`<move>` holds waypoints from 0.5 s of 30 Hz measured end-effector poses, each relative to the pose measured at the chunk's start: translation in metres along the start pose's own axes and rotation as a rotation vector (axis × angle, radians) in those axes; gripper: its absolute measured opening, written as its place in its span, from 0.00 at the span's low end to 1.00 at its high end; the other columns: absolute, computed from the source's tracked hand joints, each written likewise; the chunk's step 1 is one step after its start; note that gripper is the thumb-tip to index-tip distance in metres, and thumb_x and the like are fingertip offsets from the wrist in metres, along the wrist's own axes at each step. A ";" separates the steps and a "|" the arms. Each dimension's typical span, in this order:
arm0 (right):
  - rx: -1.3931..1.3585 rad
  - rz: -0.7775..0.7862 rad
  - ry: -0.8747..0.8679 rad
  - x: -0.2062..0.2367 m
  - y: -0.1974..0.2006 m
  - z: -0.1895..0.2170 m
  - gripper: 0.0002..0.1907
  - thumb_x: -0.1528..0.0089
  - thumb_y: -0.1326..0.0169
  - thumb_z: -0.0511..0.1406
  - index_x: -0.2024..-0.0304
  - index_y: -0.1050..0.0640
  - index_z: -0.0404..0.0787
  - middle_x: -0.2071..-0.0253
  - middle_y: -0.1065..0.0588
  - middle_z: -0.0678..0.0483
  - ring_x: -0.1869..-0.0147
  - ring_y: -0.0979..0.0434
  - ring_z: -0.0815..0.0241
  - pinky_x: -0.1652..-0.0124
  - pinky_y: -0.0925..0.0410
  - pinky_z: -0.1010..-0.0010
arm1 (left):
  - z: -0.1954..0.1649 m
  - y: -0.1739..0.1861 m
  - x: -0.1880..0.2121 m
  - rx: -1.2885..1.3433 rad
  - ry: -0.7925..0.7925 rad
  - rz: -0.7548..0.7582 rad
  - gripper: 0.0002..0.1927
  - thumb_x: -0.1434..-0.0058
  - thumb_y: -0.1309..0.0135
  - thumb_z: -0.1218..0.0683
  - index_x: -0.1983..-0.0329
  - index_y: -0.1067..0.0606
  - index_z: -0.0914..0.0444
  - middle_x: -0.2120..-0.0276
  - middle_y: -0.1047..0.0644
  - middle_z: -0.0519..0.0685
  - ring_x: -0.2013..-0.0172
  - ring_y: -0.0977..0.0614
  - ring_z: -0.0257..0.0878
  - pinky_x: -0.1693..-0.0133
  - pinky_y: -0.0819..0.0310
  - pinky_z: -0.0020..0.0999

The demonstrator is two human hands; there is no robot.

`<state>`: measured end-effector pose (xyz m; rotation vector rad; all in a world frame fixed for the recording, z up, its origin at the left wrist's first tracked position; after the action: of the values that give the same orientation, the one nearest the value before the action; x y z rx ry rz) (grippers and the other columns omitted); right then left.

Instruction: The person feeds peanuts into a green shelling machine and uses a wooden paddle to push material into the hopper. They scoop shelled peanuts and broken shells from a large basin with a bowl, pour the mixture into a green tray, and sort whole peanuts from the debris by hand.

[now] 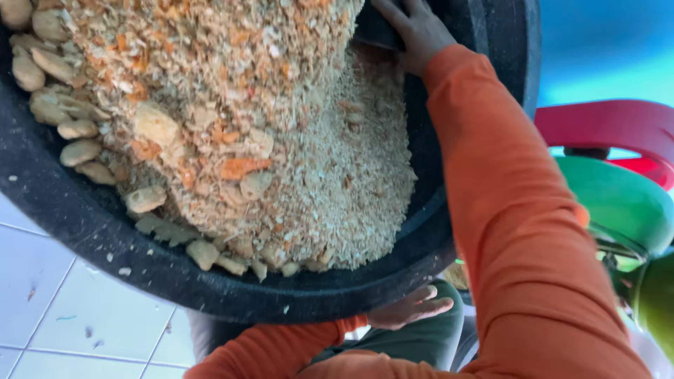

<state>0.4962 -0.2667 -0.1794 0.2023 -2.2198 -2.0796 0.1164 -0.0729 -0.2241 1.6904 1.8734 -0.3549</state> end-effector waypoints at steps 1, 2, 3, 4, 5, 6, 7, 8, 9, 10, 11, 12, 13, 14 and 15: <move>-0.037 0.089 -0.054 0.013 -0.003 -0.001 0.52 0.49 0.33 0.30 0.24 0.39 0.51 0.36 0.31 0.30 0.41 0.27 0.29 0.46 0.31 0.51 | -0.002 0.003 -0.002 0.040 0.004 -0.018 0.30 0.29 0.56 0.59 0.23 0.37 0.54 0.55 0.28 0.54 0.57 0.24 0.47 0.48 0.32 0.40; -0.072 0.176 -0.108 0.026 -0.007 0.001 0.51 0.47 0.34 0.29 0.23 0.40 0.52 0.35 0.32 0.29 0.41 0.27 0.30 0.46 0.31 0.50 | -0.005 0.005 -0.003 -0.002 -0.007 0.007 0.30 0.29 0.56 0.59 0.23 0.37 0.54 0.55 0.28 0.54 0.57 0.24 0.47 0.48 0.32 0.39; -0.164 0.282 -0.272 0.044 -0.013 -0.005 0.49 0.45 0.38 0.31 0.23 0.41 0.56 0.37 0.29 0.31 0.41 0.26 0.32 0.44 0.31 0.52 | -0.009 0.005 -0.005 -0.056 -0.024 0.041 0.30 0.29 0.56 0.59 0.23 0.37 0.53 0.55 0.28 0.54 0.57 0.24 0.47 0.49 0.32 0.39; -0.254 0.385 -0.432 0.064 -0.018 -0.008 0.47 0.43 0.41 0.32 0.22 0.41 0.59 0.39 0.27 0.34 0.41 0.24 0.35 0.42 0.30 0.54 | -0.011 0.005 -0.003 -0.159 -0.048 0.102 0.31 0.30 0.56 0.59 0.22 0.38 0.54 0.55 0.27 0.54 0.58 0.24 0.48 0.50 0.32 0.40; -0.341 0.488 -0.585 0.082 -0.025 -0.010 0.45 0.41 0.45 0.34 0.22 0.42 0.62 0.42 0.25 0.36 0.40 0.22 0.38 0.40 0.29 0.57 | -0.018 0.013 -0.003 -0.231 -0.097 0.057 0.32 0.33 0.56 0.59 0.23 0.39 0.55 0.54 0.27 0.53 0.57 0.24 0.48 0.47 0.32 0.43; -0.381 0.445 -0.560 0.087 -0.019 -0.003 0.45 0.42 0.44 0.33 0.23 0.41 0.58 0.41 0.25 0.37 0.39 0.24 0.39 0.39 0.31 0.57 | -0.025 0.020 -0.002 -0.306 -0.145 0.011 0.33 0.35 0.55 0.59 0.24 0.39 0.55 0.53 0.26 0.53 0.56 0.23 0.49 0.44 0.32 0.45; -0.423 0.402 -0.536 0.091 -0.014 0.003 0.44 0.42 0.44 0.33 0.24 0.40 0.54 0.40 0.26 0.37 0.37 0.25 0.40 0.39 0.32 0.57 | -0.033 0.026 0.000 -0.379 -0.191 -0.034 0.34 0.38 0.55 0.58 0.25 0.39 0.55 0.52 0.26 0.53 0.55 0.23 0.49 0.42 0.31 0.48; -0.465 0.357 -0.514 0.094 -0.009 0.008 0.43 0.43 0.43 0.32 0.25 0.39 0.50 0.39 0.26 0.38 0.35 0.27 0.40 0.38 0.34 0.57 | -0.035 0.028 -0.001 -0.381 -0.174 -0.045 0.34 0.37 0.55 0.58 0.25 0.39 0.54 0.52 0.25 0.52 0.55 0.23 0.48 0.41 0.31 0.48; -0.657 0.351 -0.500 0.098 -0.009 0.015 0.41 0.44 0.46 0.31 0.26 0.37 0.47 0.37 0.26 0.40 0.33 0.27 0.43 0.37 0.35 0.58 | -0.036 0.031 -0.002 -0.381 -0.157 -0.053 0.34 0.36 0.55 0.58 0.25 0.39 0.53 0.52 0.25 0.52 0.55 0.22 0.48 0.41 0.30 0.47; -0.852 0.342 -0.487 0.099 -0.009 0.022 0.40 0.44 0.48 0.29 0.26 0.35 0.44 0.35 0.26 0.42 0.31 0.28 0.45 0.35 0.36 0.60 | -0.039 0.032 0.000 -0.378 -0.137 -0.058 0.33 0.36 0.55 0.58 0.25 0.39 0.51 0.52 0.25 0.52 0.55 0.22 0.47 0.41 0.30 0.47; -1.048 0.330 -0.472 0.101 -0.007 0.029 0.39 0.44 0.51 0.28 0.27 0.33 0.41 0.34 0.27 0.44 0.29 0.29 0.47 0.33 0.37 0.61 | -0.042 0.029 0.001 -0.397 -0.143 -0.008 0.33 0.36 0.54 0.57 0.25 0.39 0.53 0.52 0.25 0.52 0.56 0.22 0.47 0.42 0.30 0.47; -1.120 0.289 -0.522 0.106 -0.003 0.028 0.39 0.44 0.52 0.28 0.27 0.33 0.40 0.33 0.27 0.46 0.29 0.29 0.49 0.33 0.37 0.62 | -0.041 0.028 0.002 -0.418 -0.152 0.041 0.33 0.36 0.53 0.57 0.25 0.38 0.55 0.53 0.25 0.52 0.57 0.22 0.48 0.43 0.29 0.47; -1.189 0.244 -0.568 0.110 0.002 0.027 0.38 0.44 0.53 0.28 0.27 0.32 0.39 0.33 0.26 0.48 0.28 0.29 0.51 0.32 0.38 0.64 | -0.040 0.027 0.002 -0.444 -0.163 0.088 0.33 0.35 0.53 0.57 0.25 0.38 0.56 0.53 0.25 0.51 0.58 0.22 0.48 0.44 0.29 0.48; -1.257 0.195 -0.608 0.115 0.009 0.028 0.38 0.43 0.54 0.27 0.27 0.32 0.38 0.32 0.26 0.49 0.27 0.29 0.53 0.31 0.38 0.65 | -0.043 0.029 0.001 -0.464 -0.175 0.096 0.34 0.38 0.52 0.56 0.25 0.38 0.56 0.53 0.25 0.52 0.59 0.22 0.48 0.45 0.29 0.47; -1.346 0.118 -0.673 0.119 0.017 0.027 0.37 0.42 0.54 0.28 0.27 0.32 0.39 0.33 0.26 0.49 0.29 0.27 0.52 0.33 0.35 0.62 | -0.045 0.032 0.001 -0.481 -0.185 0.105 0.35 0.40 0.51 0.56 0.26 0.38 0.57 0.53 0.24 0.52 0.59 0.22 0.47 0.46 0.29 0.46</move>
<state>0.3736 -0.2583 -0.1673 -0.7693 -0.4447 -3.2449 0.1362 -0.0421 -0.1830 1.3694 1.5716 -0.0099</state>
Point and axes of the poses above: each hand's wrist, its own x-axis away from the middle knuckle, its own y-axis out of the back of the hand, z = x × y, the point moved 9 cm from there along -x, towards the middle knuckle
